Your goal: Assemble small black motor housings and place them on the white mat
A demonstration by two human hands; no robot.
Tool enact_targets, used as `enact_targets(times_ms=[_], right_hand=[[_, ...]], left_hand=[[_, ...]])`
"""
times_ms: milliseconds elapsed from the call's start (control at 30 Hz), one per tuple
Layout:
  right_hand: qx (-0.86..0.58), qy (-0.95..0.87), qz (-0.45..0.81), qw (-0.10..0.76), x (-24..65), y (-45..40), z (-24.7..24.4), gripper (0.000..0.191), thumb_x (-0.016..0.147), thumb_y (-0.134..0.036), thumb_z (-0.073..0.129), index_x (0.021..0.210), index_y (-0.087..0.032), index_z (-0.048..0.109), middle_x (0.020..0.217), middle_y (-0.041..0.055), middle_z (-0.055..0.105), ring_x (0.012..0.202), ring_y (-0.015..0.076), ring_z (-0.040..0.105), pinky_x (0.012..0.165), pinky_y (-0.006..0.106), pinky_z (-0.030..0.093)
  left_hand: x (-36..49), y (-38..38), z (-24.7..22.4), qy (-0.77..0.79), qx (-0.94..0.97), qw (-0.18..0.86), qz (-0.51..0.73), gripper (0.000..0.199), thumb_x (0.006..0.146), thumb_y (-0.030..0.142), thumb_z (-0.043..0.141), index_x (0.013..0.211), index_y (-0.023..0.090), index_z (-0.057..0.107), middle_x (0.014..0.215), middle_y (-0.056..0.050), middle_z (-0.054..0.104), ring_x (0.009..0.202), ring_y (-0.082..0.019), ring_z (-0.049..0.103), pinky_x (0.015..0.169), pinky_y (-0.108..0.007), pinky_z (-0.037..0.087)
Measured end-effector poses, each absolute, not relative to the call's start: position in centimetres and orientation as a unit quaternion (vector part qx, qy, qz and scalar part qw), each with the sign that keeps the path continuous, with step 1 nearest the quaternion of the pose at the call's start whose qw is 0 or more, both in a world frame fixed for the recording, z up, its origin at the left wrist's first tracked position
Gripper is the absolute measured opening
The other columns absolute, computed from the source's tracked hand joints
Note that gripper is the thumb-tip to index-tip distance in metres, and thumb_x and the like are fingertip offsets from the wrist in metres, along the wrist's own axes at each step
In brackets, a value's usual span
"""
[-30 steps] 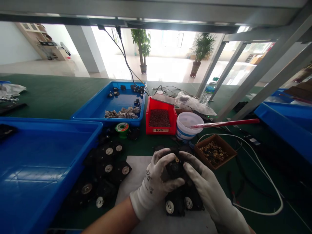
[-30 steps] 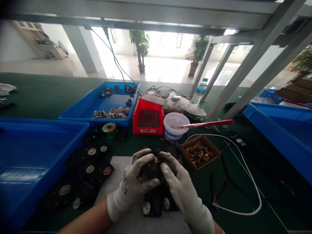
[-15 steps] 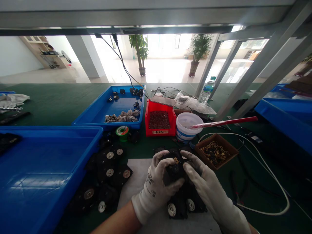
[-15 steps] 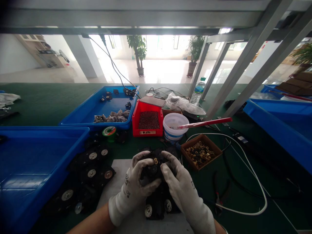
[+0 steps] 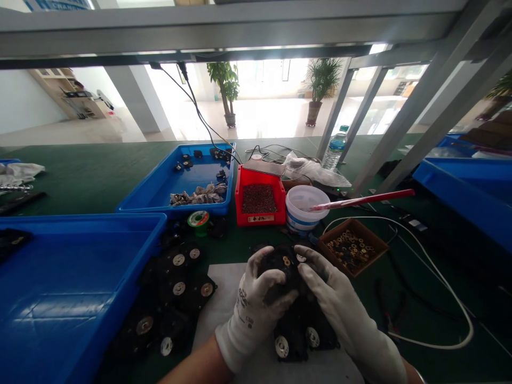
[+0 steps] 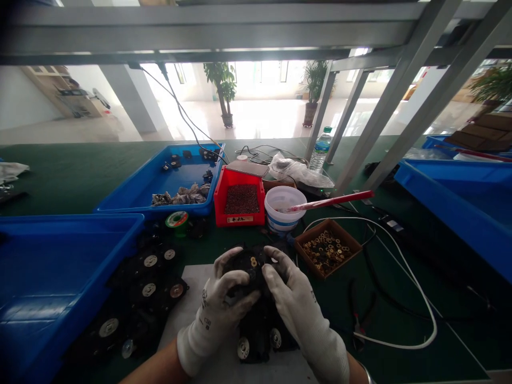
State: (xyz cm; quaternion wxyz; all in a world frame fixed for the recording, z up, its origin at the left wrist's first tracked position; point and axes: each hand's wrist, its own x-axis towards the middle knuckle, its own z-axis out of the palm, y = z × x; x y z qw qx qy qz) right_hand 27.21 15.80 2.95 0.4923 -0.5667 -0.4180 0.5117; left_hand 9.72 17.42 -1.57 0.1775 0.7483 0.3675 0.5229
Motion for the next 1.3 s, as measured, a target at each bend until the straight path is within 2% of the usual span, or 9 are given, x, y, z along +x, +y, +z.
enact_targets(times_ms=[267, 467, 600, 733, 900, 1000, 1100, 1233, 1300], right_hand=[[-0.573, -0.441, 0.476, 0.5, 26.9, 15.8, 3.0, 0.062, 0.082, -0.068, 0.076, 0.124, -0.023, 0.074, 0.125, 0.0123, 0.077, 0.119, 0.0343, 0.071, 0.1, 0.047, 0.06], [-0.587, -0.452, 0.456, 0.494, 26.7, 15.6, 3.1, 0.061, 0.081, -0.068, 0.074, 0.121, -0.022, 0.076, 0.122, 0.013, 0.078, 0.112, 0.0341, 0.073, 0.1, 0.049, 0.059], [-0.585, -0.446, 0.466, 0.491, 26.9, 15.6, 2.9, 0.06, 0.083, -0.065, 0.073, 0.124, -0.022, 0.074, 0.124, 0.013, 0.077, 0.116, 0.0347, 0.071, 0.102, 0.051, 0.058], [-0.579, -0.451, 0.455, 0.504, 26.7, 15.6, 2.9, 0.052, 0.085, -0.059, 0.071, 0.123, -0.022, 0.073, 0.123, 0.0115, 0.077, 0.117, 0.0328, 0.071, 0.105, 0.051, 0.057], [-0.573, -0.478, 0.436, 0.504, 26.2, 15.4, 3.2, 0.043, 0.091, -0.048, 0.066, 0.123, -0.021, 0.073, 0.119, 0.0113, 0.079, 0.109, 0.0294, 0.074, 0.098, 0.045, 0.061], [-0.581, -0.544, 0.392, 0.461, 27.8, 15.2, 3.5, 0.038, 0.099, -0.042, 0.057, 0.126, -0.021, 0.071, 0.115, 0.0106, 0.08, 0.105, 0.0263, 0.076, 0.091, 0.039, 0.064], [-0.654, -0.625, 0.222, 0.363, 31.9, 15.7, 4.0, 0.035, 0.104, -0.037, 0.05, 0.129, -0.023, 0.068, 0.111, 0.0066, 0.08, 0.098, 0.0207, 0.077, 0.083, 0.031, 0.064], [-0.732, -0.618, 0.08, 0.276, 38.1, 17.9, 4.4, 0.022, 0.1, -0.028, 0.056, 0.107, -0.021, 0.076, 0.114, 0.01, 0.076, 0.105, 0.0258, 0.072, 0.096, 0.041, 0.057], [-0.751, -0.622, 0.054, 0.214, 39.9, 19.3, 4.1, 0.019, 0.098, -0.023, 0.06, 0.1, -0.02, 0.078, 0.108, 0.0095, 0.076, 0.1, 0.0257, 0.071, 0.093, 0.041, 0.056]], left_hand=[[9.2, 17.5, -1.4, 0.373, 0.76, 0.157, 0.508, 0.008, 0.092, 0.028, 0.079, 0.092, 0.025, 0.072, 0.142, -0.013, 0.06, 0.126, -0.03, 0.067, 0.1, -0.046, 0.063], [9.5, 17.5, -1.0, 0.369, 0.774, 0.129, 0.499, 0.005, 0.096, 0.031, 0.073, 0.098, 0.027, 0.074, 0.14, -0.014, 0.059, 0.121, -0.029, 0.07, 0.093, -0.042, 0.065], [9.6, 17.6, -1.1, 0.369, 0.77, 0.129, 0.504, 0.005, 0.097, 0.03, 0.072, 0.096, 0.026, 0.069, 0.138, -0.014, 0.06, 0.119, -0.029, 0.07, 0.09, -0.041, 0.066], [9.4, 17.6, -1.3, 0.359, 0.774, 0.146, 0.501, 0.002, 0.098, 0.024, 0.069, 0.098, 0.025, 0.067, 0.14, -0.014, 0.058, 0.127, -0.031, 0.065, 0.098, -0.044, 0.063], [9.2, 17.5, -1.6, 0.364, 0.788, 0.154, 0.472, 0.015, 0.098, 0.016, 0.067, 0.107, 0.028, 0.069, 0.146, -0.012, 0.053, 0.126, -0.029, 0.065, 0.098, -0.044, 0.063], [9.2, 17.6, -1.7, 0.351, 0.791, 0.156, 0.477, 0.017, 0.097, 0.013, 0.066, 0.107, 0.027, 0.066, 0.146, -0.012, 0.053, 0.13, -0.03, 0.062, 0.1, -0.045, 0.062], [9.4, 17.7, -1.9, 0.338, 0.774, 0.163, 0.51, 0.019, 0.095, 0.01, 0.068, 0.106, 0.024, 0.061, 0.143, -0.013, 0.055, 0.13, -0.028, 0.062, 0.1, -0.042, 0.062], [9.4, 17.8, -2.2, 0.32, 0.766, 0.159, 0.534, 0.035, 0.093, 0.009, 0.072, 0.122, 0.022, 0.057, 0.146, -0.016, 0.054, 0.133, -0.026, 0.06, 0.103, -0.042, 0.062], [9.5, 17.8, -2.4, 0.311, 0.773, 0.149, 0.533, 0.044, 0.093, 0.007, 0.072, 0.13, 0.022, 0.054, 0.148, -0.017, 0.053, 0.136, -0.027, 0.059, 0.105, -0.043, 0.061]])
